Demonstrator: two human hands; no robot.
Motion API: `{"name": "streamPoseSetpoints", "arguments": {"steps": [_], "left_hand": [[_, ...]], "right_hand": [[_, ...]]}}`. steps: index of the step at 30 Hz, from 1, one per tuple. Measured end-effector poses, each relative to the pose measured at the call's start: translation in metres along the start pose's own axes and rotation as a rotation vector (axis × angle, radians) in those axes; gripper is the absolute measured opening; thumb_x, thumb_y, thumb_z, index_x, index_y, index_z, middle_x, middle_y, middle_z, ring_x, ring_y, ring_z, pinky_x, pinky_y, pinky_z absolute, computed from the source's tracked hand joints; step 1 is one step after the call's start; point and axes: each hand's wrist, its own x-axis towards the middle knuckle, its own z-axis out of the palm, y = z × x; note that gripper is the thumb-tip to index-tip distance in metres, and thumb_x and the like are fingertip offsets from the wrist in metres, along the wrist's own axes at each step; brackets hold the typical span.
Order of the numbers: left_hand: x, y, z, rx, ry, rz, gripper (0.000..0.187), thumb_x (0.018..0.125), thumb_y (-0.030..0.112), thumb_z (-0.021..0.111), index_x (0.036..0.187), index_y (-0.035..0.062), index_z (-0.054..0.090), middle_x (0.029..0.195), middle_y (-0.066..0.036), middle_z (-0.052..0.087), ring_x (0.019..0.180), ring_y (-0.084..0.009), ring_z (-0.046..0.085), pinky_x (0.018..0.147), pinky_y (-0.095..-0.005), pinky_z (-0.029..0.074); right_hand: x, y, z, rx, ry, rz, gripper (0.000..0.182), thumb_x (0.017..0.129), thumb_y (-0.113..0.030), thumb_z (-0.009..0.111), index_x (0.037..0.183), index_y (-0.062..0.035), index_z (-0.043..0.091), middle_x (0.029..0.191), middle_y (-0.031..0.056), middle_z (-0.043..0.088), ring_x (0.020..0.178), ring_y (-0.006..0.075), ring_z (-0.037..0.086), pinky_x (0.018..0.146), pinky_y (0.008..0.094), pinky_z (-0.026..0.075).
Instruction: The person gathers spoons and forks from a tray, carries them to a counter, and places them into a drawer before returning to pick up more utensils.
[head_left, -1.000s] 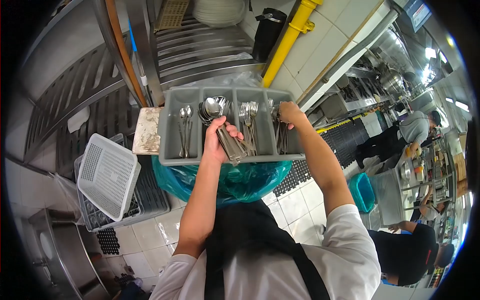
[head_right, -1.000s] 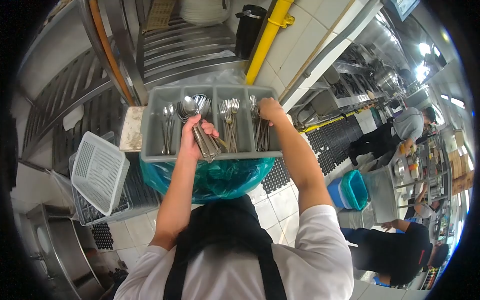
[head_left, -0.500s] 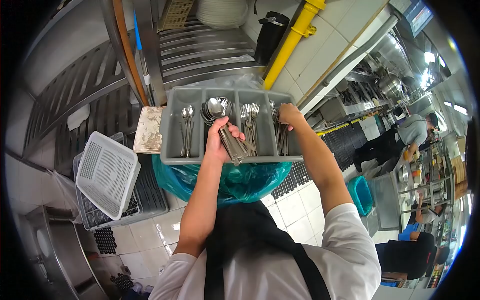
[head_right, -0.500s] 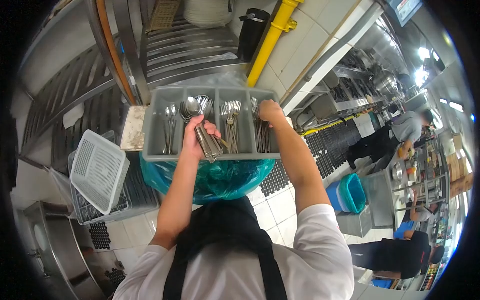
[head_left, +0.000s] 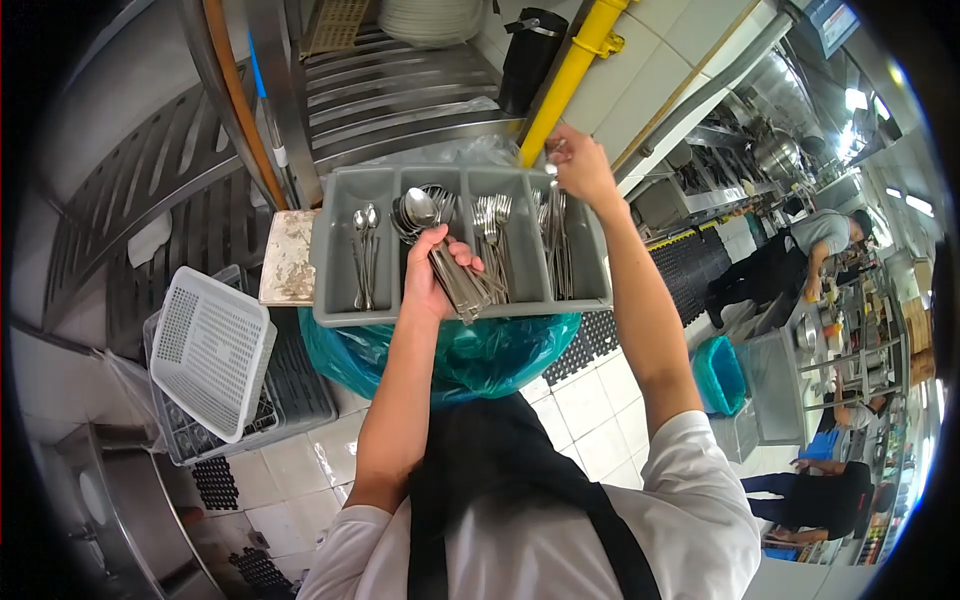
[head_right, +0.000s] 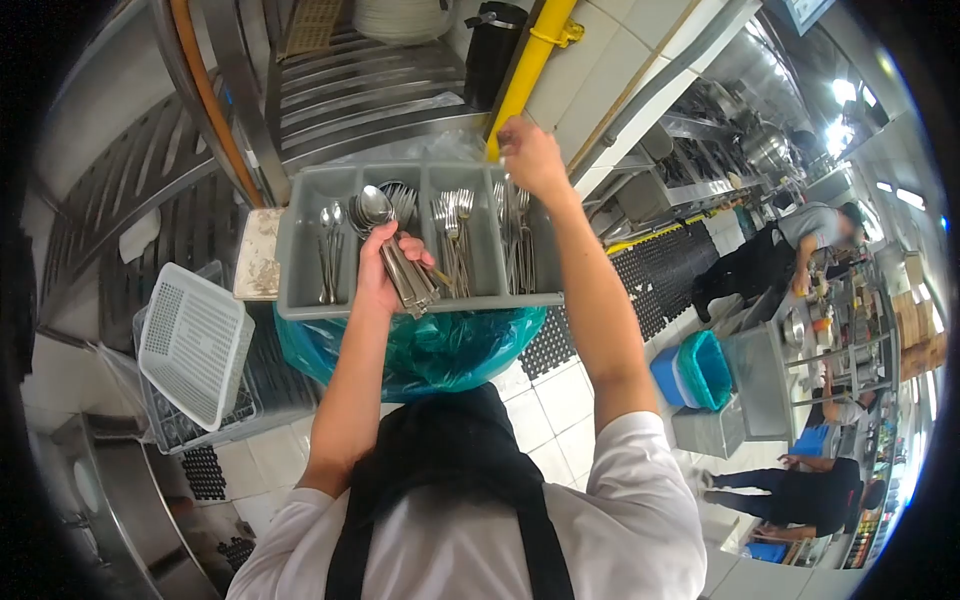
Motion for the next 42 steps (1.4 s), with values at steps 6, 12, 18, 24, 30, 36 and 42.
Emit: {"name": "streamPoseSetpoints", "arguments": {"steps": [6,12,18,24,30,36,42], "left_hand": [[-0.002,0.001,0.002,0.033,-0.018,0.014,0.027,0.084,0.028,0.072,0.082,0.0100,0.053,0.069,-0.002,0.054,0.064,-0.0186,0.057,0.071,-0.0428,0.055],[0.002,0.001,-0.002,0.023,-0.009,0.019,0.025,0.085,0.028,0.071,0.080,0.0104,0.053,0.068,-0.004,0.055,0.063,-0.0202,0.058,0.070,-0.0444,0.055],[0.002,0.000,-0.001,0.000,0.010,0.013,0.025,0.085,0.027,0.071,0.079,0.0114,0.052,0.067,-0.004,0.055,0.063,-0.0197,0.057,0.070,-0.0439,0.055],[0.000,0.000,0.001,0.014,0.018,0.020,0.025,0.085,0.027,0.071,0.080,0.0117,0.051,0.067,-0.004,0.054,0.062,-0.0199,0.056,0.070,-0.0439,0.055],[-0.001,0.000,0.003,0.033,0.027,0.023,0.027,0.086,0.028,0.070,0.080,0.0114,0.050,0.067,-0.005,0.053,0.062,-0.0202,0.056,0.069,-0.0437,0.055],[-0.004,0.000,0.007,0.037,0.017,0.014,0.026,0.085,0.027,0.070,0.078,0.0110,0.051,0.067,-0.004,0.055,0.062,-0.0203,0.057,0.070,-0.0430,0.055],[0.002,0.000,-0.002,0.050,-0.023,0.035,0.027,0.085,0.028,0.072,0.082,0.0092,0.053,0.069,-0.002,0.053,0.063,-0.0192,0.056,0.072,-0.0421,0.054]], "right_hand": [[-0.014,-0.005,0.031,0.471,-0.336,0.127,0.024,0.087,0.005,0.059,0.110,-0.0004,0.063,0.078,0.0049,0.064,0.064,0.0132,0.065,0.056,0.0279,0.055],[-0.027,0.040,0.068,0.555,-0.348,0.132,0.027,0.083,0.002,0.065,0.110,-0.0012,0.066,0.092,0.0074,0.068,0.072,0.0122,0.066,0.063,0.0311,0.056],[-0.014,0.096,0.048,-0.337,-0.158,0.107,0.039,0.081,-0.005,0.063,0.121,-0.0072,0.067,0.116,0.0241,0.068,0.101,0.0407,0.067,0.089,0.0451,0.055],[-0.028,0.090,0.052,-0.560,-0.346,0.063,0.037,0.087,-0.008,0.055,0.123,-0.0105,0.067,0.119,0.0206,0.068,0.114,0.0399,0.064,0.098,0.0480,0.052],[-0.008,0.088,0.046,-0.610,-0.473,0.156,0.031,0.085,-0.010,0.059,0.114,-0.0142,0.070,0.115,0.0164,0.070,0.114,0.0364,0.064,0.095,0.0482,0.053],[0.008,0.088,0.021,-0.472,-0.383,0.156,0.028,0.085,-0.013,0.061,0.110,-0.0181,0.072,0.114,0.0154,0.070,0.112,0.0357,0.065,0.094,0.0479,0.053],[-0.016,0.094,0.031,-0.615,-0.400,0.040,0.025,0.089,-0.020,0.060,0.112,-0.0156,0.071,0.120,0.0150,0.068,0.116,0.0365,0.063,0.097,0.0486,0.052]]}}
